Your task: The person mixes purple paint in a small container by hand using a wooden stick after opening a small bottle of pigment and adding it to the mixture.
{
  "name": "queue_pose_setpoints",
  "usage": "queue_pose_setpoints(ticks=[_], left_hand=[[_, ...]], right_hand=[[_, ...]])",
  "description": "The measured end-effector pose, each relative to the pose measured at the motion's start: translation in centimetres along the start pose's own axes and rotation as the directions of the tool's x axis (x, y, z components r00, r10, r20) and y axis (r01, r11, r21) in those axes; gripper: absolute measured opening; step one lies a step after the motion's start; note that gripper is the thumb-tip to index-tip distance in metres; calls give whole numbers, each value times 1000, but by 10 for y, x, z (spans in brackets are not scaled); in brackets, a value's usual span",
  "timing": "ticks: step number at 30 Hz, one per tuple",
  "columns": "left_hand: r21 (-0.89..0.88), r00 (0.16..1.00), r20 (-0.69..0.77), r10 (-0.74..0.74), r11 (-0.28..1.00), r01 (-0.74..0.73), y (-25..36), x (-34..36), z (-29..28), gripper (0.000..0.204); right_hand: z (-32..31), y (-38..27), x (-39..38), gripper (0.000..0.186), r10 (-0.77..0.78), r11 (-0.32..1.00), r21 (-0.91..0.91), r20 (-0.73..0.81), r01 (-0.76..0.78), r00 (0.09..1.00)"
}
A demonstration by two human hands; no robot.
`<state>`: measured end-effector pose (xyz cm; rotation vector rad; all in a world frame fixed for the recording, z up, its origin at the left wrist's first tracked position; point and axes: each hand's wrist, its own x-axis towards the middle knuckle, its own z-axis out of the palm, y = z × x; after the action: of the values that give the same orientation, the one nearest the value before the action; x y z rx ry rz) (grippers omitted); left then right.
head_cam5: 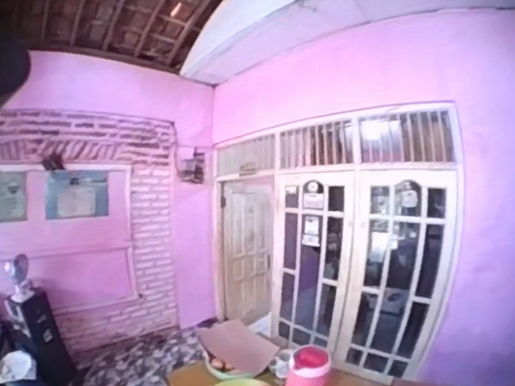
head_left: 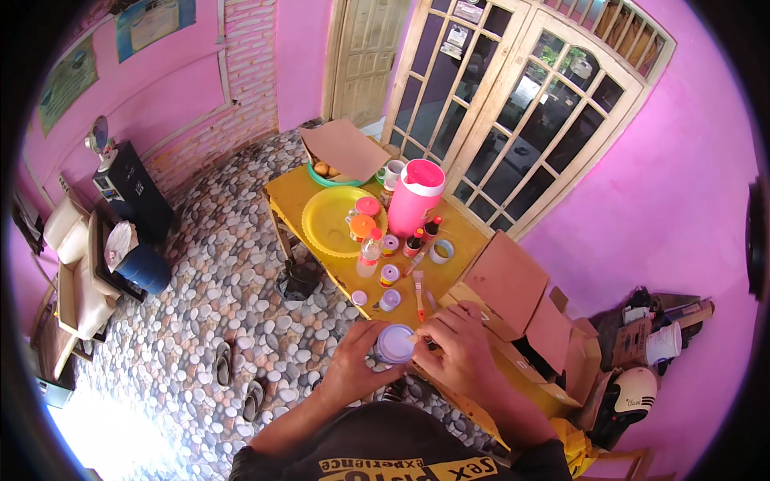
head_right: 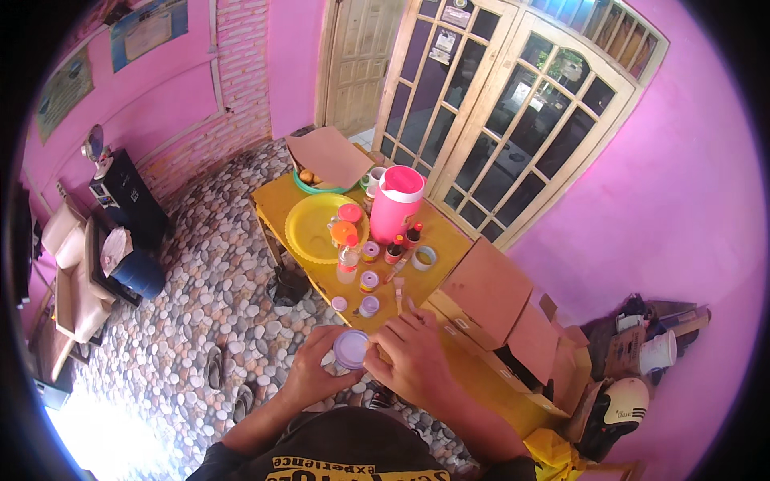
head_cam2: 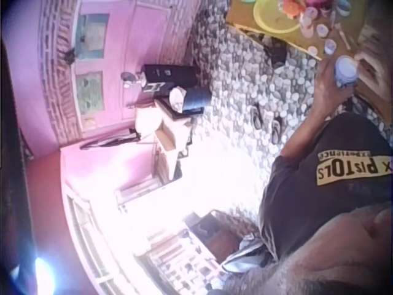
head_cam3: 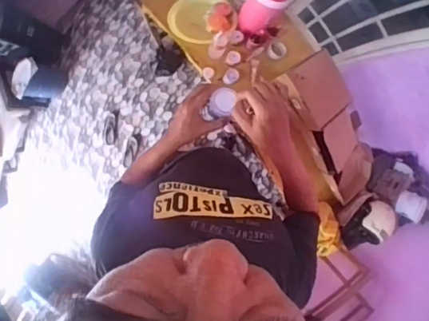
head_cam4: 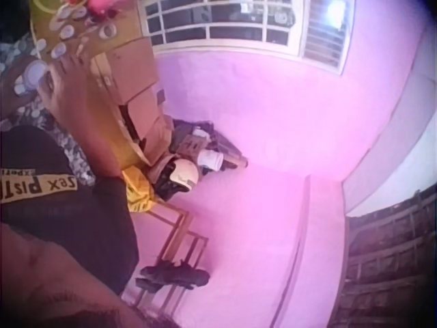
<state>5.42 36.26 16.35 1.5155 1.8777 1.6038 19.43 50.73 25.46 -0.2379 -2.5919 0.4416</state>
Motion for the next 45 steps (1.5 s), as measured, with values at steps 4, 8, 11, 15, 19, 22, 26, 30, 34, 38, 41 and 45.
queue_pose_setpoints(ticks=[4, 8, 11, 15, 19, 22, 26, 30, 34, 38, 41, 45], left_hand=[[-4, 1000, 12, -10, 1000, 10, 1, 1, 3, 63], [-2, 999, 32, -6, 1000, 6, 1, 1, 4, 64], [18, 999, 35, 0, 1000, -1, 0, 0, 4, 63], [18, 1000, 31, -3, 1000, 2, 2, 0, 5, 62], [-4, 1000, 25, -13, 1000, 13, 9, 4, 5, 61], [14, 999, 34, 14, 1000, -15, 7, 5, 6, 61], [24, 1000, 16, 6, 1000, -7, 6, 3, 4, 61], [-6, 1000, 5, 2, 1000, -2, 8, 6, 4, 61], [1, 1000, -4, 10, 1000, -10, 7, 4, 4, 63], [-3, 1000, 4, 3, 1000, -3, 6, 3, 4, 65], [-16, 1000, 1, -5, 1000, 5, 8, 2, 3, 65], [-37, 1000, 13, -4, 999, 5, 10, 5, 4, 64]], right_hand=[[9, 2, 0, 17, 31, 999, 40, -55, -29, 998], [9, 2, -7, 17, 17, 987, 158, -17, -14, 1000], [3, 1, -9, 17, 29, 988, 149, 11, -30, 1000], [-3, 2, -8, 16, 52, 998, 27, -41, -50, 998], [5, 3, -4, 16, 54, 998, 43, -84, -51, 995], [8, 2, -4, 16, 44, 988, 152, -73, -32, 996], [-8, -3, -7, 18, 34, 989, 142, 0, -34, 999], [-7, 4, -4, 18, 48, 999, 23, -45, -47, 998], [2, 1, -1, 17, 44, 994, 102, -72, -37, 996], [0, -1, -5, 17, 29, 986, 164, -2, -29, 1000], [-7, -4, -4, 18, 27, 996, 90, -4, -26, 1000], [-4, 0, -1, 18, 36, 999, 6, -39, -36, 999]])
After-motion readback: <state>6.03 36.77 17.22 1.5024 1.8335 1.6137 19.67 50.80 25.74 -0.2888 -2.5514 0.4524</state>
